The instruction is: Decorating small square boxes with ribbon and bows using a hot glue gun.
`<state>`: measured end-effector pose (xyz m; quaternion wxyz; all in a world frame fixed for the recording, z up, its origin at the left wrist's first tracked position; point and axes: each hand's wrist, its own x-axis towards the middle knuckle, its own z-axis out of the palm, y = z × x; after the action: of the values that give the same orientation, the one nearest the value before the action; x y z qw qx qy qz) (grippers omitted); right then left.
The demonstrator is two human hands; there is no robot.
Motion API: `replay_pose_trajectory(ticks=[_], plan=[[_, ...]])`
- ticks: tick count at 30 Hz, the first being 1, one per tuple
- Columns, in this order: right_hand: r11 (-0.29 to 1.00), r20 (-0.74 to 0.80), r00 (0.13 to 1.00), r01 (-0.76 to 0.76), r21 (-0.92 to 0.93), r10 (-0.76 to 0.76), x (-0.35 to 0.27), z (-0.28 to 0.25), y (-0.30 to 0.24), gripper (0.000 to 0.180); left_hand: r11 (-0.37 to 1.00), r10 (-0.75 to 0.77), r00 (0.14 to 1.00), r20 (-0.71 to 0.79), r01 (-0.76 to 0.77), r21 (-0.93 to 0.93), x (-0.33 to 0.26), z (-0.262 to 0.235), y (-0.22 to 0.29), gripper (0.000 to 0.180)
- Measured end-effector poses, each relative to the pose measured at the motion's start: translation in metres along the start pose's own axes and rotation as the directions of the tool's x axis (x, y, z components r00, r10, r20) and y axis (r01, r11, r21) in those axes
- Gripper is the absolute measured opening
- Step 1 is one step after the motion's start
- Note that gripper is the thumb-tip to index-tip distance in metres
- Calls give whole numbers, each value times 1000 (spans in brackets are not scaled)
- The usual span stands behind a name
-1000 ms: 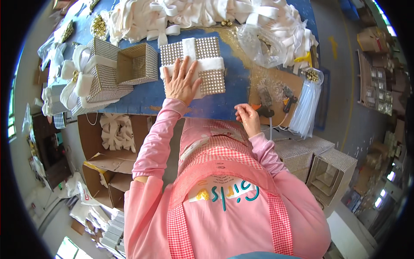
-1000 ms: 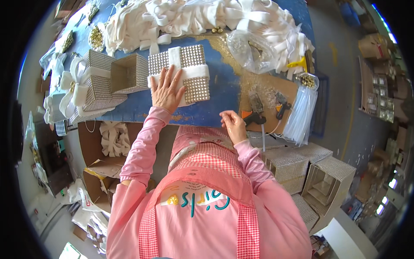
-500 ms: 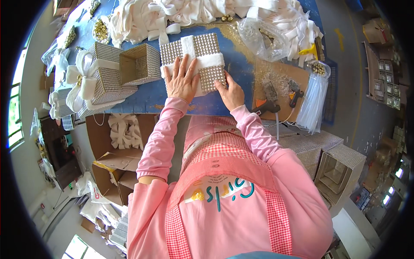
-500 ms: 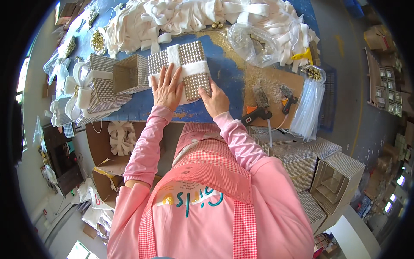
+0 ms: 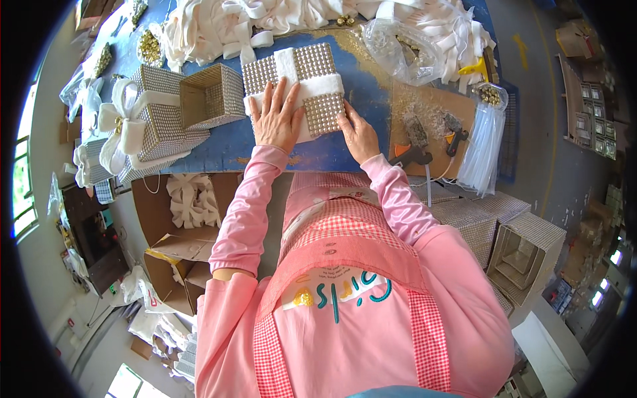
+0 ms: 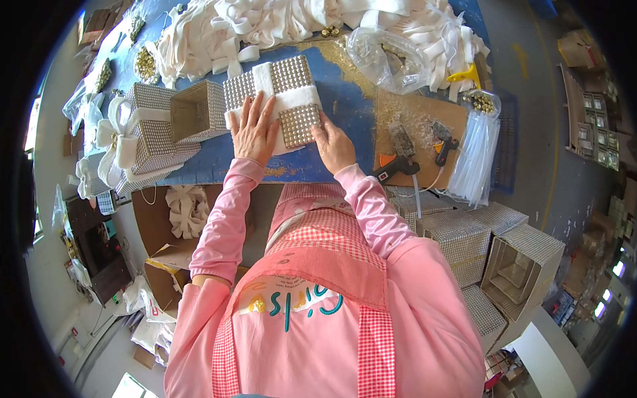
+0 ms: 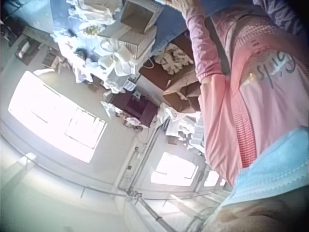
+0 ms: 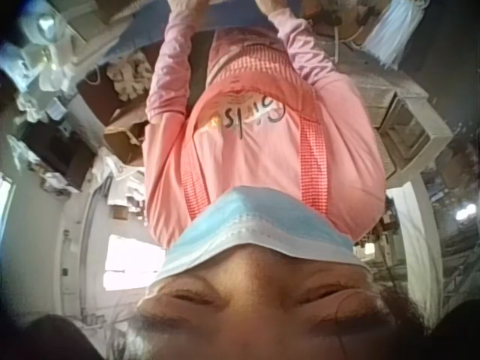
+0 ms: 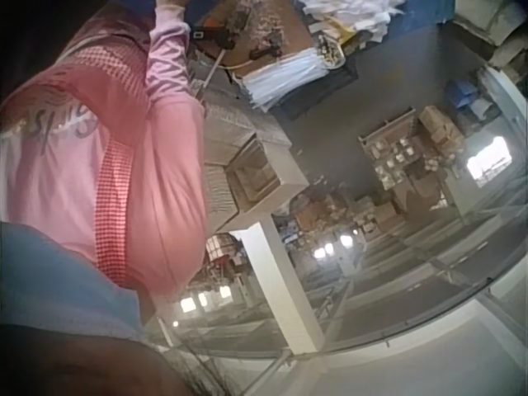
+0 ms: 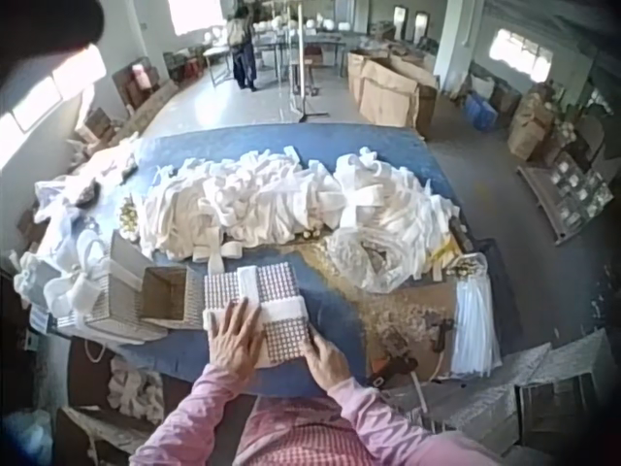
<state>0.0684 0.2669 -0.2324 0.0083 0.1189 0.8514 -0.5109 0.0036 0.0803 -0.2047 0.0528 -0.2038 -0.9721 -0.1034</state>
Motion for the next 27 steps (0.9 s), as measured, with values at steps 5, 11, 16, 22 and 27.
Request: replay_pose_trajectory(ticks=[5, 11, 16, 22, 27], plan=[[985, 0, 1000, 22, 169, -22, -3, -6, 8, 47, 949, -61, 989, -131, 16, -314, -6, -13, -7, 49], [874, 43, 967, -245, 419, 250, -30, -31, 49, 46, 772, -404, 892, -202, 214, -598, -43, -13, -23, 51], [755, -210, 801, -389, 529, 560, -82, -71, 111, 31, 194, -596, 781, 186, 364, -911, -85, 26, -37, 50], [472, -124, 521, -614, 633, 844, -117, -85, 176, 23, 129, -592, 766, 250, 397, -909, -94, 48, -61, 39], [508, -153, 504, -709, 489, 850, -107, -59, 209, 35, 18, -560, 756, 339, 420, -907, -68, 45, -61, 41]])
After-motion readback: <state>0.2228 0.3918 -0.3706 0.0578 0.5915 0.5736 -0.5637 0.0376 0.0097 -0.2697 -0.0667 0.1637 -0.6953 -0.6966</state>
